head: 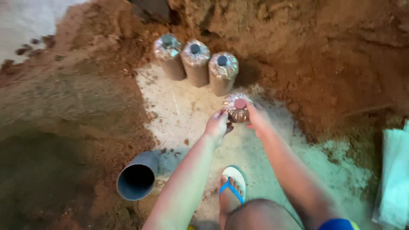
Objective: The person scoops soil from a large pile into a cylindrical pot, places a plastic bag inside, and adds small dark objects from a bucket. They then seal the top of the pot with a plastic bag and place it with other finished pots.
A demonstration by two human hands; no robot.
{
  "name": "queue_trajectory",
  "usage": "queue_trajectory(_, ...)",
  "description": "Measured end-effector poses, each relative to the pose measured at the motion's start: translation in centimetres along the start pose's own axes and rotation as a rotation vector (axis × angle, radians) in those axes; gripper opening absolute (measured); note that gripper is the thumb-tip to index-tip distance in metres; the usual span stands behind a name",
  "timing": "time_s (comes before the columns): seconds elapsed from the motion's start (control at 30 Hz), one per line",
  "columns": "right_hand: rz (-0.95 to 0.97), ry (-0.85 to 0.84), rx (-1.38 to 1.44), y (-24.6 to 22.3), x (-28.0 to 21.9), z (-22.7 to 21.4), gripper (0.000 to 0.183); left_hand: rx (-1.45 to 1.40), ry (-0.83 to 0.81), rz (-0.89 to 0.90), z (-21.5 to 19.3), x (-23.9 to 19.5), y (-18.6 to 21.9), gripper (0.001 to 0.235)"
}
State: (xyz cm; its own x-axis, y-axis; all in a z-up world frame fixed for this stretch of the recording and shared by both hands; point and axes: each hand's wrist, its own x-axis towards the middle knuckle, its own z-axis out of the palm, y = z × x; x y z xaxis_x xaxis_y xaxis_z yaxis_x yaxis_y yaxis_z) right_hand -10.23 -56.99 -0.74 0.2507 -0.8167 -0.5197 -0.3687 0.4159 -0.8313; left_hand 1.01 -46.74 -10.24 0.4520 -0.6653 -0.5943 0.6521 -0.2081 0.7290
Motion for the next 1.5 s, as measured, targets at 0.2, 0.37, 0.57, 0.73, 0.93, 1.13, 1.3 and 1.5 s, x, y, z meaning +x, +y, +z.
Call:
queue_trajectory(0.2, 0.173, 0.069, 0.14, -6.4, -6.1, 2.2, 0.081, 0.365, 0.137, -0.139, 1.4, 0.0, 3.1, 0.069)
queue_trajectory(0.37, 0.363, -0.112, 0.553, -1.8, -5.1, 2.9, 0.091, 0.406, 0.056, -0.09, 1.3, 0.9, 3.0, 0.075)
queue_trajectory(0.57, 0.281, -0.107, 0.798, 0.1, 0.2, 3.1, 0.071, 0.502, 0.033, -0.046, 4.8, 0.0, 7.6, 0.079)
queue_trajectory(0.73, 0.234, -0.062, 0.855, -3.6, 2.3, 2.1, 0.097, 0.477, -0.066, -0.03, 8.7, 2.6, 7.8, 0.075)
queue_trajectory(0.93, 0.18, 0.037, 0.864, -5.0, 5.6, 2.1, 0.073, 0.215, -0.105, -0.047, 10.4, 1.2, 10.2, 0.074)
queue_trajectory(1.13, 0.129, 0.073, 0.844, -3.5, 8.6, 1.7, 0.058, -0.066, -0.226, 0.104, 12.0, -0.1, 11.0, 0.084)
queue_trajectory(1.3, 0.092, 0.042, 0.8, -4.4, 9.2, 1.6, 0.059, 0.063, -0.234, 0.023, 12.5, -2.3, 12.9, 0.089)
queue_trajectory(1.5, 0.139, 0.082, 0.715, -3.1, 9.3, 1.8, 0.069, 0.15, -0.242, 0.013, 8.8, 4.3, 5.6, 0.09)
